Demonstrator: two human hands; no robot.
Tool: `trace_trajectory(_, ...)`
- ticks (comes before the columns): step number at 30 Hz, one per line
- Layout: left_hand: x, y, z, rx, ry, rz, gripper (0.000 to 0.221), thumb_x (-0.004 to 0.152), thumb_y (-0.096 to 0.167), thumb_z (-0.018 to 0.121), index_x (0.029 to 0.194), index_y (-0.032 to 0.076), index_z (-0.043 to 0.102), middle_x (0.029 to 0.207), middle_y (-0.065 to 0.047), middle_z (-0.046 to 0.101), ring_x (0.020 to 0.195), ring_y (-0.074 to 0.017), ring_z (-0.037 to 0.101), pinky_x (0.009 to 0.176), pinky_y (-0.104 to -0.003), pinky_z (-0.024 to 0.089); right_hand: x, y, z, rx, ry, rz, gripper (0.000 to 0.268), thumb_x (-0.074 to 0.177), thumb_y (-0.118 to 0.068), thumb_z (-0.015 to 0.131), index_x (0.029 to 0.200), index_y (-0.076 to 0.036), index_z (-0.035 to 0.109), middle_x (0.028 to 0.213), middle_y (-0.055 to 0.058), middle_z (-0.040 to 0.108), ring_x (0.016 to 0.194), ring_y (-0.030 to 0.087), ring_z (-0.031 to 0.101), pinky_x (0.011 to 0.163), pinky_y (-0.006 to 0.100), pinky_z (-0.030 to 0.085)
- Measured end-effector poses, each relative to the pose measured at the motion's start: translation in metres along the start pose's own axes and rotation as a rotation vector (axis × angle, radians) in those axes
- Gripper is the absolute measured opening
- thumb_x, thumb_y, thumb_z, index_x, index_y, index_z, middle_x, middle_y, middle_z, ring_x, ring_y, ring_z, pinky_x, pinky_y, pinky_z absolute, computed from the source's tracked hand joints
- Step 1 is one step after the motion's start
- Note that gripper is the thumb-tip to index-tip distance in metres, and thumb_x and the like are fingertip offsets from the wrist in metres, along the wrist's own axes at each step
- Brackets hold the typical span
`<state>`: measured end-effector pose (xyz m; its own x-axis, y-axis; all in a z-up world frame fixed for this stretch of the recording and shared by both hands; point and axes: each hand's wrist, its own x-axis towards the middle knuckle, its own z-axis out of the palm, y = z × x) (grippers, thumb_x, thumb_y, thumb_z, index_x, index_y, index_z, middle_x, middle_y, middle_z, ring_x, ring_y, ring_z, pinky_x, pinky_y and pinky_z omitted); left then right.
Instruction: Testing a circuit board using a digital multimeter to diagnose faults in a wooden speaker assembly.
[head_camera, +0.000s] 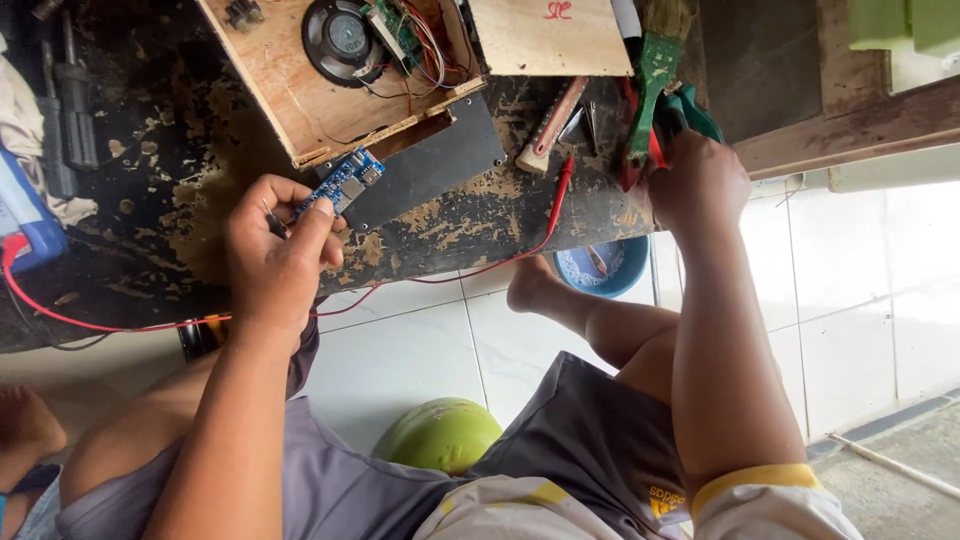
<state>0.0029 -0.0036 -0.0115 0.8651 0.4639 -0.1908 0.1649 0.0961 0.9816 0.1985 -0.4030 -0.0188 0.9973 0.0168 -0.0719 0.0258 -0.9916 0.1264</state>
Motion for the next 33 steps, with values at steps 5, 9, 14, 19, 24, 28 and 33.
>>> trace_trajectory(5, 0.001, 0.005, 0.001, -0.011, 0.007, -0.027, 0.007, 0.097, 0.009, 0.062, 0.097, 0.004, 0.056, 0.079, -0.015, 0.066, 0.051, -0.0113, 0.058, 0.049, -0.024, 0.045, -0.008, 0.017, -0.038, 0.050, -0.016, 0.011, 0.012, 0.079, -0.016, 0.061, 0.085, -0.009, 0.069, 0.071, 0.017, 0.064, 0.069, 0.041, 0.064, 0.057, 0.048, 0.047)
trace_trajectory(9, 0.000, 0.009, 0.002, 0.004, 0.019, -0.062, 0.010, 0.096, 0.013, 0.061, 0.091, 0.010, 0.053, 0.076, -0.012, 0.065, 0.049, -0.0105, 0.055, 0.047, -0.026, 0.044, -0.031, 0.006, -0.094, 0.220, -0.111, 0.123, 0.039, 0.077, -0.005, 0.040, 0.100, -0.013, 0.071, 0.095, 0.022, 0.070, 0.086, 0.046, 0.060, 0.058, 0.056, 0.041)
trace_trajectory(14, 0.000, 0.012, 0.002, -0.005, 0.019, -0.064, 0.009, 0.095, 0.012, 0.061, 0.091, 0.009, 0.054, 0.075, -0.015, 0.065, 0.049, -0.0105, 0.055, 0.047, -0.027, 0.047, -0.057, 0.026, -0.113, 0.287, -0.161, 0.119, 0.019, 0.101, -0.025, 0.061, 0.106, -0.016, 0.077, 0.089, 0.010, 0.070, 0.067, 0.027, 0.059, 0.050, 0.044, 0.039)
trace_trajectory(19, 0.000, 0.010, 0.002, 0.007, 0.003, -0.060, 0.009, 0.095, 0.013, 0.061, 0.091, 0.008, 0.054, 0.074, -0.016, 0.064, 0.049, -0.0101, 0.056, 0.047, -0.026, 0.047, -0.079, 0.038, -0.124, 0.566, -0.205, 0.279, 0.011, 0.102, -0.017, 0.063, 0.096, -0.011, 0.070, 0.067, 0.007, 0.059, 0.053, 0.013, 0.039, 0.044, 0.031, 0.027)
trace_trajectory(24, -0.002, 0.010, 0.002, 0.003, -0.001, -0.060, 0.009, 0.094, 0.013, 0.061, 0.090, 0.008, 0.055, 0.074, -0.014, 0.065, 0.049, -0.0109, 0.055, 0.046, -0.027, 0.046, -0.083, 0.062, -0.108, 0.738, -0.274, 0.269, 0.003, 0.114, -0.008, 0.052, 0.113, -0.007, 0.054, 0.089, 0.015, 0.071, 0.079, 0.023, 0.063, 0.077, 0.038, 0.047)
trace_trajectory(28, -0.003, 0.010, 0.001, 0.010, 0.005, -0.062, 0.010, 0.094, 0.016, 0.061, 0.092, 0.009, 0.055, 0.072, -0.016, 0.065, 0.052, -0.0108, 0.059, 0.049, -0.025, 0.046, -0.100, 0.129, -0.021, 0.956, -0.089, 0.002, 0.002, 0.117, -0.006, 0.053, 0.115, -0.006, 0.053, 0.090, 0.011, 0.066, 0.075, 0.019, 0.056, 0.073, 0.032, 0.046)
trace_trajectory(33, -0.004, -0.001, 0.002, -0.042, 0.018, -0.027, 0.010, 0.098, 0.008, 0.062, 0.104, 0.000, 0.058, 0.084, -0.017, 0.067, 0.052, -0.0092, 0.059, 0.055, -0.023, 0.049, -0.155, 0.122, 0.054, 1.208, 0.088, 0.191, 0.005, 0.106, -0.005, 0.057, 0.110, -0.007, 0.060, 0.072, 0.007, 0.057, 0.068, 0.015, 0.051, 0.068, 0.026, 0.038)
